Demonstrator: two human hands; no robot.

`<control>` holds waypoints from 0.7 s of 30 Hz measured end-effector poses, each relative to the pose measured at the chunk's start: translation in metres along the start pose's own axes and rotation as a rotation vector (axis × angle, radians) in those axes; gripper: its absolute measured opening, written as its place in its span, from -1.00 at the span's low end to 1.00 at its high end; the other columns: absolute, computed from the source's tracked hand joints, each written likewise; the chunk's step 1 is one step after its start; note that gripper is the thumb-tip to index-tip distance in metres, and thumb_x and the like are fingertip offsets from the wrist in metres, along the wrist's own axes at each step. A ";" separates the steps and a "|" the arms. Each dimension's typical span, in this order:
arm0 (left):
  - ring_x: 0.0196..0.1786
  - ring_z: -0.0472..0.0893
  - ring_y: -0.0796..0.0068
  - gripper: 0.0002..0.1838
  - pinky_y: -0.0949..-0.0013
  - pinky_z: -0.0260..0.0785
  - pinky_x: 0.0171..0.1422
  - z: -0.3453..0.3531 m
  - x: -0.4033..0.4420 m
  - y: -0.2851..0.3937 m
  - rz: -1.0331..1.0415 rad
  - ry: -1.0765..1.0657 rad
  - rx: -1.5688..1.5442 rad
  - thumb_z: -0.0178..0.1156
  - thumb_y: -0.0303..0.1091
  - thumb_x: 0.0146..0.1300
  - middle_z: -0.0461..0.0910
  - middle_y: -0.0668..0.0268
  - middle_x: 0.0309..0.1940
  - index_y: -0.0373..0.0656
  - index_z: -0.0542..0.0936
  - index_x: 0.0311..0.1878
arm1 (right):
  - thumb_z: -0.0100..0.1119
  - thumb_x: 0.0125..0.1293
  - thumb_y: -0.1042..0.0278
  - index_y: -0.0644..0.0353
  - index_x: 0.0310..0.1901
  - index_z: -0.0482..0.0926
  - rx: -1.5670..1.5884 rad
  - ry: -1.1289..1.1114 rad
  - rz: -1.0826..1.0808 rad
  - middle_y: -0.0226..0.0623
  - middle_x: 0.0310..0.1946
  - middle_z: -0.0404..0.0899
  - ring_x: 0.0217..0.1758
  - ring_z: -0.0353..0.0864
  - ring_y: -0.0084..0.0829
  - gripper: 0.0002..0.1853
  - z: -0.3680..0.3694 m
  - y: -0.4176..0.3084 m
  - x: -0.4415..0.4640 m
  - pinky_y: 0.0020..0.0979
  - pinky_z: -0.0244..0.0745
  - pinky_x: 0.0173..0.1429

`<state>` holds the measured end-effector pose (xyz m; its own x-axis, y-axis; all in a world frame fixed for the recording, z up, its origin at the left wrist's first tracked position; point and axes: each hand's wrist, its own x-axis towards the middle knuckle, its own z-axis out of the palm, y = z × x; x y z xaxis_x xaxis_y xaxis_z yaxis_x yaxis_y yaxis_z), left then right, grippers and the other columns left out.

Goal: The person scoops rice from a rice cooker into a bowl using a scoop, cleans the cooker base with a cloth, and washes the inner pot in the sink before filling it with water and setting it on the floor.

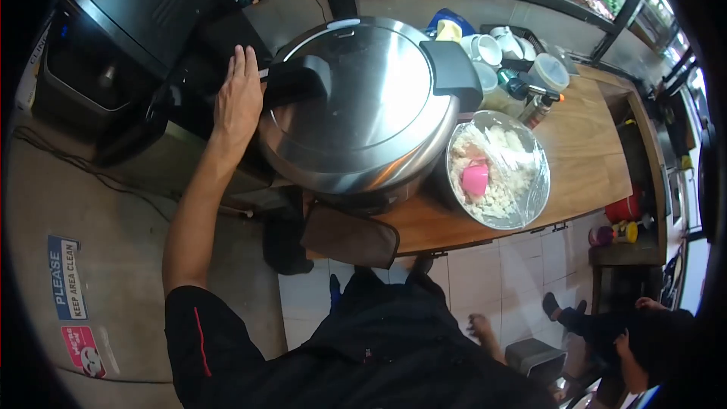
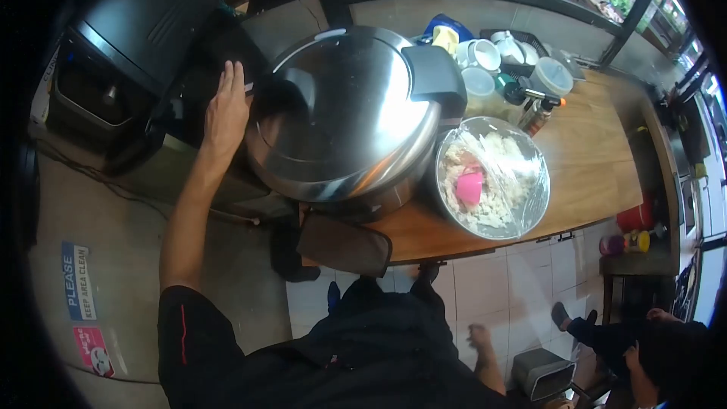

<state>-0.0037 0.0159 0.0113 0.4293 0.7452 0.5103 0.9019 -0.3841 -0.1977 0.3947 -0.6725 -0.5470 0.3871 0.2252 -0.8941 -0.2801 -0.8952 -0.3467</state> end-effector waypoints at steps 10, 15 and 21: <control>0.50 0.51 -0.20 -0.36 -0.03 0.44 0.54 0.000 -0.020 0.006 -0.049 0.063 0.060 0.29 -0.19 0.52 0.43 -0.21 0.51 -0.36 0.45 0.52 | 0.19 0.55 0.09 0.09 0.31 0.61 0.253 0.175 -0.237 -0.30 -0.08 0.72 -0.18 0.72 -0.38 -0.58 -0.023 -0.137 -0.038 -0.31 0.59 -0.19; 0.36 0.63 -0.18 -0.47 0.01 0.55 0.41 -0.007 -0.017 0.017 -0.039 0.037 -0.059 0.34 -0.20 0.48 0.53 -0.16 0.43 -0.29 0.60 0.40 | 0.19 0.54 0.10 0.15 0.30 0.64 0.083 0.067 -0.159 -0.24 -0.02 0.75 -0.16 0.73 -0.33 -0.56 0.037 -0.107 -0.049 -0.26 0.63 -0.16; 0.10 0.81 0.05 -0.58 0.18 0.63 0.15 -0.109 0.067 0.007 0.146 0.258 -0.311 0.56 -0.30 0.26 0.80 0.03 0.06 -0.17 0.78 0.17 | 0.25 0.48 0.17 0.22 0.29 0.66 -0.147 -0.204 -0.344 -0.18 0.01 0.79 -0.11 0.75 -0.22 -0.55 0.041 0.043 -0.016 -0.18 0.66 -0.15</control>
<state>0.0262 0.0036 0.1347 0.4896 0.5254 0.6959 0.7577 -0.6512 -0.0415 0.3408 -0.6988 -0.5585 0.2501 0.5790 -0.7760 -0.0313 -0.7962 -0.6042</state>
